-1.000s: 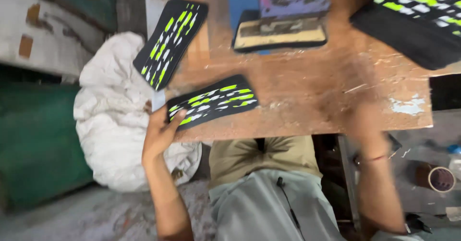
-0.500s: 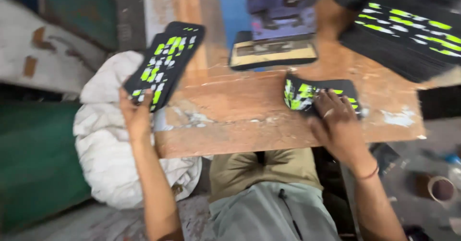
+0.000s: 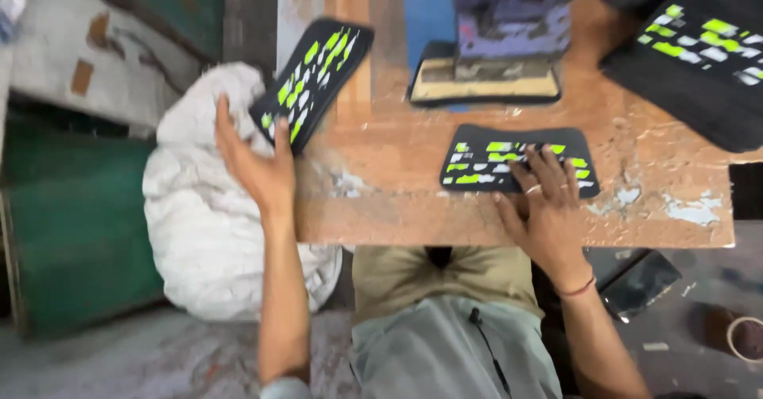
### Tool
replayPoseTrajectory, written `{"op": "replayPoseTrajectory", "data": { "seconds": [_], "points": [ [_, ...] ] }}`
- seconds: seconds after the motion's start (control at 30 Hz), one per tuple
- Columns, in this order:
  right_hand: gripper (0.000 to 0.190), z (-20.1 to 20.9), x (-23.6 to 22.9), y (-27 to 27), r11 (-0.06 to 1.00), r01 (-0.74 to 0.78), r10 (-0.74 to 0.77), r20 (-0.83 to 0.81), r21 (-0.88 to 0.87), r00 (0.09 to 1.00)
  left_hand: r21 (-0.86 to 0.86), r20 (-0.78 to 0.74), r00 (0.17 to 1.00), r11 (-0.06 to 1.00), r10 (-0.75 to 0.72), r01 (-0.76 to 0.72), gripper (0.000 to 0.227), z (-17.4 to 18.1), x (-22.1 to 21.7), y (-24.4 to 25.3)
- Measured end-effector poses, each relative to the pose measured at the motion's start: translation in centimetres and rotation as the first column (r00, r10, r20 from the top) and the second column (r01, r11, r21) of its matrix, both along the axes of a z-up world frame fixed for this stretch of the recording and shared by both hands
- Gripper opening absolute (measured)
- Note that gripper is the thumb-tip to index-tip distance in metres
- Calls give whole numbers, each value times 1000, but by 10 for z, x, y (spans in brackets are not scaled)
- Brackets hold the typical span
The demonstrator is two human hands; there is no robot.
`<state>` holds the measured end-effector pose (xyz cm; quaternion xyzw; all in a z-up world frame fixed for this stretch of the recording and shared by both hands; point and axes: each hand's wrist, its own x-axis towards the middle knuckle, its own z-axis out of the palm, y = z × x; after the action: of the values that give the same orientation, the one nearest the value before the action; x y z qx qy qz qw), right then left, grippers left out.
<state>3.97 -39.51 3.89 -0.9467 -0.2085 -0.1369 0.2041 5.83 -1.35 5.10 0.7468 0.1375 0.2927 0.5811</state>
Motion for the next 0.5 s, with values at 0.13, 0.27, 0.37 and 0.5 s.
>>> {"op": "replayPoseTrajectory", "data": {
  "seconds": [0.13,0.27,0.37,0.5],
  "points": [
    [49,-4,3,1,999,-4,3,19,40,1000,324,16,997,943,-81,72,61,-4,17,-47],
    [49,2,1,1,999,-16,17,-22,34,1000,-68,-245,834,867,-494,493,75,-31,66,-82],
    [49,2,1,0,999,-16,17,-19,38,1000,-320,-277,776,816,-567,482,74,-43,98,-92],
    [48,2,0,1,999,-14,15,-28,43,999,-343,-114,728,714,-676,610,69,-69,108,-93]
  ]
}}
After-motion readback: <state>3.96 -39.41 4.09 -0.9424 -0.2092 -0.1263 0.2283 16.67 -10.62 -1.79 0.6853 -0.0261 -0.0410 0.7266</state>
